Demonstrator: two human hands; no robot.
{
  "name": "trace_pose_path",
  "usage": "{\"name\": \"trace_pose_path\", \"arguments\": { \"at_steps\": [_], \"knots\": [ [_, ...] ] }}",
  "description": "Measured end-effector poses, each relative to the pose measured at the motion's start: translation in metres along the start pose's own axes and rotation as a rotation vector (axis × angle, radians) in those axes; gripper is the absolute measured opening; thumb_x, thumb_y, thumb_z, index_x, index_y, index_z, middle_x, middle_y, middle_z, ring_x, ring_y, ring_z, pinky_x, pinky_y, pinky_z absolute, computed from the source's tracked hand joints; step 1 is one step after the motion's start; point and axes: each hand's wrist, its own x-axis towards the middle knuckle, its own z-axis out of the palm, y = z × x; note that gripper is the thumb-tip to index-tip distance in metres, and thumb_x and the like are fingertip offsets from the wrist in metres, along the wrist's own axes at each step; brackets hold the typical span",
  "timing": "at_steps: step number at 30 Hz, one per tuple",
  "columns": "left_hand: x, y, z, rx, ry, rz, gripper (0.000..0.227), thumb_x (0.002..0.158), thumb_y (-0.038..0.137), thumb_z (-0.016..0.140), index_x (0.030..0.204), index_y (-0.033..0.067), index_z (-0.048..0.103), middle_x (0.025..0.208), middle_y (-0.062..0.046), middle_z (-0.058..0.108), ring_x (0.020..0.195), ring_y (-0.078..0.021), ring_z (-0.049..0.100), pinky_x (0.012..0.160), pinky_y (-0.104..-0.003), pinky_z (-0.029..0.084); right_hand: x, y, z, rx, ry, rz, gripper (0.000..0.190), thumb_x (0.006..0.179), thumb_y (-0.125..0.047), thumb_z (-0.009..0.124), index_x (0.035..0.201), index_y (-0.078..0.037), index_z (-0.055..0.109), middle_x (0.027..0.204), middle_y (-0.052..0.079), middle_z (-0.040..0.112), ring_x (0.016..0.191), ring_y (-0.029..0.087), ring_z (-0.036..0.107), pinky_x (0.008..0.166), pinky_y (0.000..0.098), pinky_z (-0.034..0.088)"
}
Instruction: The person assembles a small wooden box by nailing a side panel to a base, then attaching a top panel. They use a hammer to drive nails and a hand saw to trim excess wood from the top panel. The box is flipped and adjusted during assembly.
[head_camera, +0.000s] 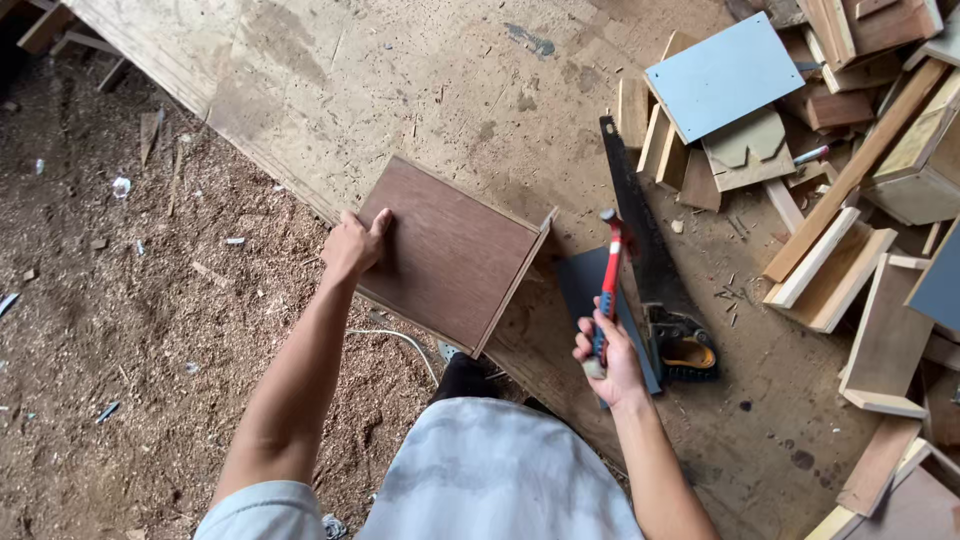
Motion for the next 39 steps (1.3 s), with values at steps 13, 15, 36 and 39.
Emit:
{"name": "trace_pose_path", "arguments": {
  "at_steps": [13, 15, 36, 39],
  "knots": [
    [-0.074, 0.006, 0.051, -0.345, -0.158, 0.002, 0.086, 0.101, 0.07, 0.042, 0.139, -0.0058, 0.057, 0.13, -0.03, 0.07, 0.122, -0.0407, 0.068, 0.107, -0.049, 0.053, 0.058, -0.02, 0.024, -0.557, 0.019, -0.249, 0.033, 0.098, -0.011, 0.063, 0.119, -0.008, 0.038, 0.139, 0.02, 0.064, 0.042, 0.009, 0.048, 0.037, 0.0292, 0.048],
    [-0.093, -0.001, 0.032, -0.523, -0.162, 0.272, 0.095, 0.095, 0.064, 0.06, 0.153, -0.0034, 0.027, 0.149, -0.031, 0.039, 0.138, -0.0406, 0.044, 0.111, -0.053, 0.04, 0.063, -0.02, 0.023, -0.571, 0.008, -0.255, 0.033, 0.097, -0.012, 0.063, 0.119, -0.009, 0.039, 0.138, 0.019, 0.064, 0.042, 0.009, 0.048, 0.037, 0.0289, 0.047],
    [-0.124, 0.009, 0.047, -0.169, 0.102, 0.536, 0.143, 0.047, 0.033, 0.102, 0.158, -0.0016, 0.018, 0.128, -0.024, 0.047, 0.113, -0.0383, 0.058, 0.099, -0.046, 0.056, 0.161, -0.065, 0.098, -0.785, -0.016, -0.409, 0.029, 0.102, -0.011, 0.064, 0.123, -0.008, 0.045, 0.094, 0.004, 0.059, 0.044, 0.01, 0.049, 0.037, 0.0293, 0.045],
    [-0.134, 0.015, 0.049, -0.251, 0.097, 0.487, 0.138, 0.051, 0.031, 0.1, 0.16, 0.0013, 0.02, 0.129, -0.023, 0.046, 0.114, -0.0371, 0.059, 0.099, -0.044, 0.057, 0.137, -0.066, 0.091, -0.765, 0.037, -0.536, 0.032, 0.103, -0.01, 0.063, 0.126, -0.007, 0.041, 0.095, 0.004, 0.057, 0.044, 0.01, 0.049, 0.036, 0.0301, 0.044]
  ]
}}
